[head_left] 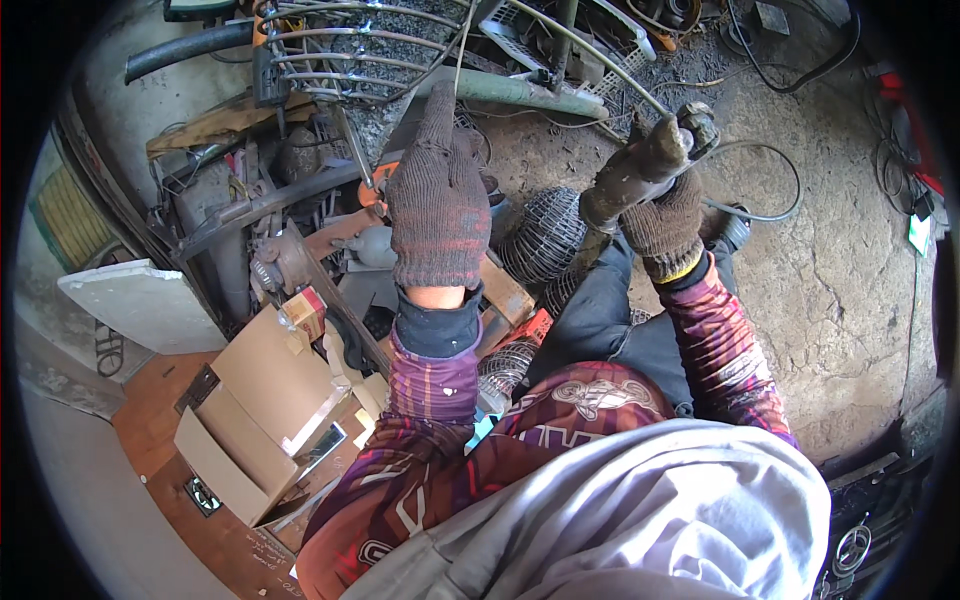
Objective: The person welds a metal cage using a welding tool, handling the cage with gloved hands and repositioning it between welds.
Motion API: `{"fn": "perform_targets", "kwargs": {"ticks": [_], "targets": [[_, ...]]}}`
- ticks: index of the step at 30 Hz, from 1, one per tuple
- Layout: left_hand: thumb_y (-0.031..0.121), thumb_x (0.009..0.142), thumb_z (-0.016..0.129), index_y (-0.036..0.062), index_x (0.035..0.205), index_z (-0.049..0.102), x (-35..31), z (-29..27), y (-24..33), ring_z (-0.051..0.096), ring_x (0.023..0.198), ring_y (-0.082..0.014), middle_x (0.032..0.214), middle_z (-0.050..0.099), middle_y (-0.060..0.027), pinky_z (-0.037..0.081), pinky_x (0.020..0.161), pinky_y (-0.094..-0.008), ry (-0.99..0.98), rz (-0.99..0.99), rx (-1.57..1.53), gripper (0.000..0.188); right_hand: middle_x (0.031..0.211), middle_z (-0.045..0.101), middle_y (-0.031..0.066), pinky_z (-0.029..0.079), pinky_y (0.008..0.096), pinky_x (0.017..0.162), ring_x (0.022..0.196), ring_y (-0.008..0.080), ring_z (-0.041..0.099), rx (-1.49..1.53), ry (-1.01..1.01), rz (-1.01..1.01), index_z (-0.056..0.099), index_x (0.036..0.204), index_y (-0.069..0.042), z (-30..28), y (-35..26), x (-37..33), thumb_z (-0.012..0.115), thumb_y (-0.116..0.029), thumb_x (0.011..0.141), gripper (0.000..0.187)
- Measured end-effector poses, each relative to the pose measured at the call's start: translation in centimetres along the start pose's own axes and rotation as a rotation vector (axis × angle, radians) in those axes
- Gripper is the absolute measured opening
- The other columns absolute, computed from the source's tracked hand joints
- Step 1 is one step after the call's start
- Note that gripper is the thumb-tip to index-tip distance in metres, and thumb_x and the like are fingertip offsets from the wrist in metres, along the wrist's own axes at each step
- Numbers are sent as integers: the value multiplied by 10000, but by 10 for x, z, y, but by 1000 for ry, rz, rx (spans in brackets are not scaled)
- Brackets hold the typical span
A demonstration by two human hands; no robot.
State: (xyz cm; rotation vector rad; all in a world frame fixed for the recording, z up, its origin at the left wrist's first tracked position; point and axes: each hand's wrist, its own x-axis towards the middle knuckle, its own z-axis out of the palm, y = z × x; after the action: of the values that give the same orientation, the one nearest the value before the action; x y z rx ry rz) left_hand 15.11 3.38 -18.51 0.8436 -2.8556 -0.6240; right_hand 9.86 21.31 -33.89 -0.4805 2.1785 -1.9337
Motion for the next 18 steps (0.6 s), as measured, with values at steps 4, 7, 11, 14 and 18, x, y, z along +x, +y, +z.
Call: {"fn": "perform_targets", "kwargs": {"ticks": [4, 7, 11, 14, 18], "targets": [[157, 983, 417, 63, 1427, 482, 0, 0, 3, 689, 837, -211, 1011, 696, -150, 564, 692, -332, -5, 16, -1, 459, 1110, 682, 169, 523, 401, 890, 1023, 334, 676, 49, 5, 2, 574, 1257, -48, 1, 1, 1, 788, -319, 733, 628], [150, 981, 422, 64, 1426, 486, 1, -2, 1, 686, 887, -220, 1001, 697, -152, 547, 765, -350, 0, 136, 106, 457, 1101, 686, 169, 526, 396, 881, 1013, 335, 679, 112, 11, 14, 580, 1246, -44, 0, -1, 1, 789, -318, 733, 619], [148, 979, 433, 71, 1426, 490, 1, -3, 4, 682, 934, -228, 991, 700, -154, 525, 827, -355, 3, 16, 94, 457, 1077, 692, 170, 530, 395, 872, 991, 331, 687, 94, 35, -6, 590, 1229, -31, 3, 3, 1, 791, -308, 732, 604], [146, 977, 436, 78, 1426, 493, 0, -1, 0, 682, 937, -229, 991, 701, -153, 525, 825, -347, 11, 13, 73, 458, 1065, 694, 173, 531, 396, 871, 988, 327, 692, 51, 4, 14, 595, 1222, -23, 2, 6, 0, 794, -299, 728, 600], [149, 977, 433, 75, 1423, 497, 0, -3, 3, 682, 950, -230, 998, 700, -156, 523, 828, -347, 7, -7, 72, 456, 1057, 696, 177, 533, 394, 871, 994, 320, 694, 113, 19, 11, 598, 1217, -19, 3, 4, -1, 797, -295, 723, 600]]}}
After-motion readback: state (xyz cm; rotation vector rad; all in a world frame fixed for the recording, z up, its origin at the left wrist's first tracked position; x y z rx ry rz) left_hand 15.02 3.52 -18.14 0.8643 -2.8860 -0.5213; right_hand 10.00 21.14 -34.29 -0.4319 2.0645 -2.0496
